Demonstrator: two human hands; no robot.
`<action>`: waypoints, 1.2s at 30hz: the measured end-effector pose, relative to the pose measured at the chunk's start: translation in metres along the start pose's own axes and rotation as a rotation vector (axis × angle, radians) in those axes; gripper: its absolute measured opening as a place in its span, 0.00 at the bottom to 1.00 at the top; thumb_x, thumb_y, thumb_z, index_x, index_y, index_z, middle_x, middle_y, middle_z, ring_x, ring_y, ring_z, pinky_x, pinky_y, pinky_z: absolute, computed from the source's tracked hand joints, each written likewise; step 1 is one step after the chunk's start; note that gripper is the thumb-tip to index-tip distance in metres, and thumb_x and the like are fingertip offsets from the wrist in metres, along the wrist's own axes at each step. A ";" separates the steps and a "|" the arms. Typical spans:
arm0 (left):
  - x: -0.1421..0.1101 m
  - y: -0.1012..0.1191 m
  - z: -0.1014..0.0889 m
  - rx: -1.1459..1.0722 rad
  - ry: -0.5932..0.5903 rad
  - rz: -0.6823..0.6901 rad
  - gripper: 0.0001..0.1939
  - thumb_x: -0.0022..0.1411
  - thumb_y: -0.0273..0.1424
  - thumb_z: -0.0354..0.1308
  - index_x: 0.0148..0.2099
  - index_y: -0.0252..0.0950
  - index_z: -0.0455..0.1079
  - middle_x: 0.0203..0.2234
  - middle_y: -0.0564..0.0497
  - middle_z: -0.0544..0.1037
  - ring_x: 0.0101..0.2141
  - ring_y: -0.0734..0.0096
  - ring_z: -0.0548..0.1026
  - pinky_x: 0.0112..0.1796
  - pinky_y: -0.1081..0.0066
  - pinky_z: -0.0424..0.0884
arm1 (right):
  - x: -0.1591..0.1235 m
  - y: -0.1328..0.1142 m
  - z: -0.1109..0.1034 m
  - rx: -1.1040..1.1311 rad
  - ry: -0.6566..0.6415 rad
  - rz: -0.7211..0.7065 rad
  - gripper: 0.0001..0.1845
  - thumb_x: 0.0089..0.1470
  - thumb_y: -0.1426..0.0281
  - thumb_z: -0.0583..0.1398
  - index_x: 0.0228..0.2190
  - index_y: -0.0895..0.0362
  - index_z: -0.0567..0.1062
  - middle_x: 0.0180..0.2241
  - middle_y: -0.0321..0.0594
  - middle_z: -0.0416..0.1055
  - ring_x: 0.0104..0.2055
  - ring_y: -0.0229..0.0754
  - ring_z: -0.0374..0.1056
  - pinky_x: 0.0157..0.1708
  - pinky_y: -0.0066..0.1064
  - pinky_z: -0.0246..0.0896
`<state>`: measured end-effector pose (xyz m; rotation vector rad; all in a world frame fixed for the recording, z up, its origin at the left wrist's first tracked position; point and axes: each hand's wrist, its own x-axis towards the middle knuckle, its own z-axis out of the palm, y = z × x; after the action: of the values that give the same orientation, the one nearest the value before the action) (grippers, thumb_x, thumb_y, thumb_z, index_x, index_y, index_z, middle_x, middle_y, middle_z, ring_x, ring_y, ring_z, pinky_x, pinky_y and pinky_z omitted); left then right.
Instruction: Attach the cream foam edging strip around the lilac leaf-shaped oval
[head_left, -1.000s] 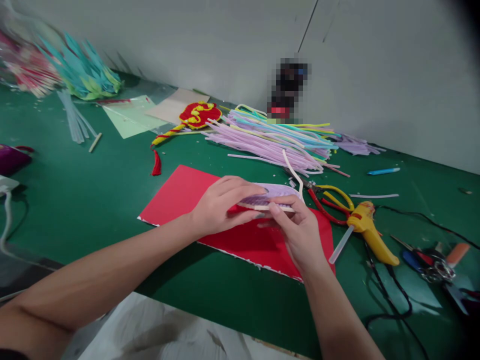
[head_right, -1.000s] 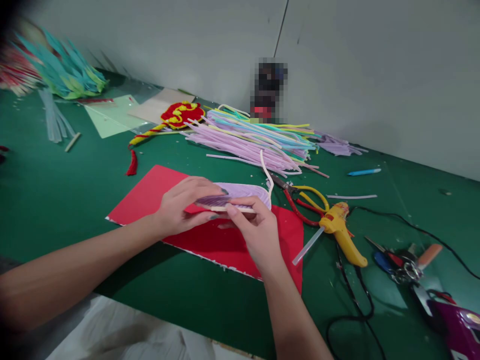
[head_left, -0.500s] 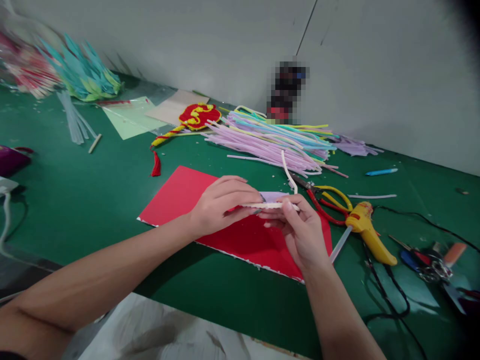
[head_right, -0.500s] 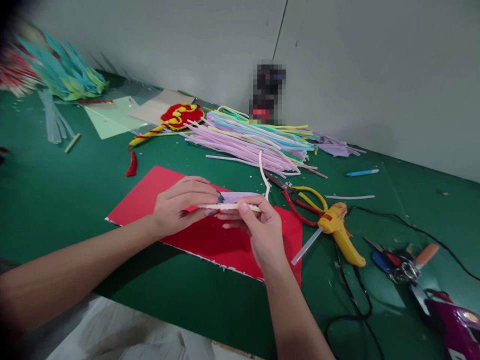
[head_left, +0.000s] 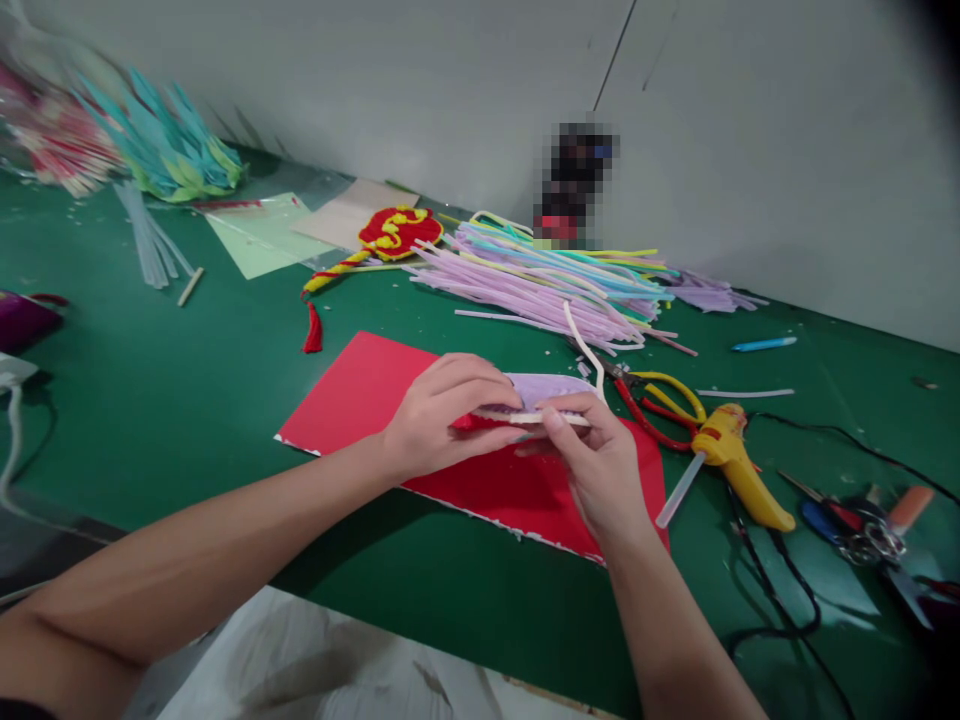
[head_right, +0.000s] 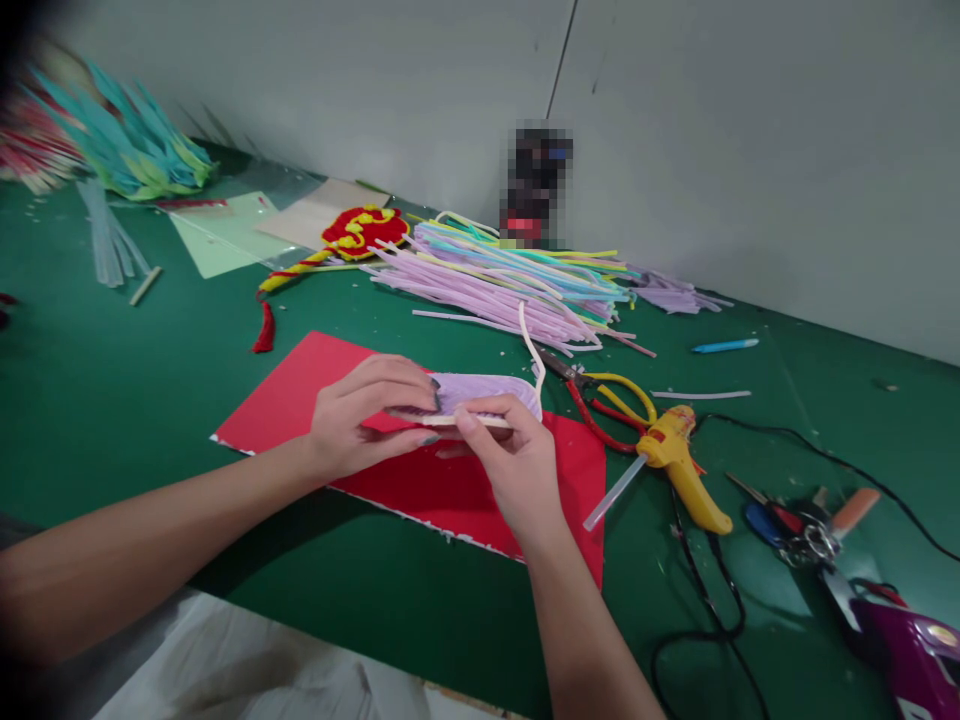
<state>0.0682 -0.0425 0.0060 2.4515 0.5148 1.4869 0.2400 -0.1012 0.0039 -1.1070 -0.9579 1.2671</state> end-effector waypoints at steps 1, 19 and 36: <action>0.000 0.000 0.000 0.004 0.003 -0.002 0.08 0.57 0.30 0.63 0.39 0.38 0.69 0.31 0.49 0.78 0.35 0.68 0.77 0.39 0.65 0.73 | 0.000 0.000 0.000 -0.012 -0.003 -0.008 0.07 0.48 0.63 0.66 0.30 0.52 0.77 0.30 0.33 0.74 0.33 0.40 0.74 0.32 0.33 0.75; 0.000 -0.001 -0.004 0.167 -0.004 0.168 0.06 0.57 0.25 0.63 0.38 0.35 0.70 0.31 0.49 0.81 0.34 0.69 0.78 0.40 0.66 0.73 | 0.001 0.004 -0.003 -0.023 -0.019 0.004 0.08 0.48 0.62 0.66 0.30 0.52 0.76 0.28 0.34 0.76 0.31 0.42 0.75 0.33 0.36 0.75; 0.001 -0.002 -0.004 0.067 -0.024 0.101 0.09 0.58 0.31 0.63 0.41 0.36 0.70 0.32 0.49 0.80 0.36 0.68 0.78 0.41 0.66 0.72 | -0.001 0.000 -0.001 0.016 0.001 0.008 0.09 0.47 0.62 0.66 0.29 0.53 0.76 0.28 0.34 0.75 0.30 0.41 0.74 0.28 0.33 0.75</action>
<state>0.0646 -0.0408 0.0080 2.5789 0.4490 1.4991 0.2407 -0.1019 0.0032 -1.0992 -0.9421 1.2787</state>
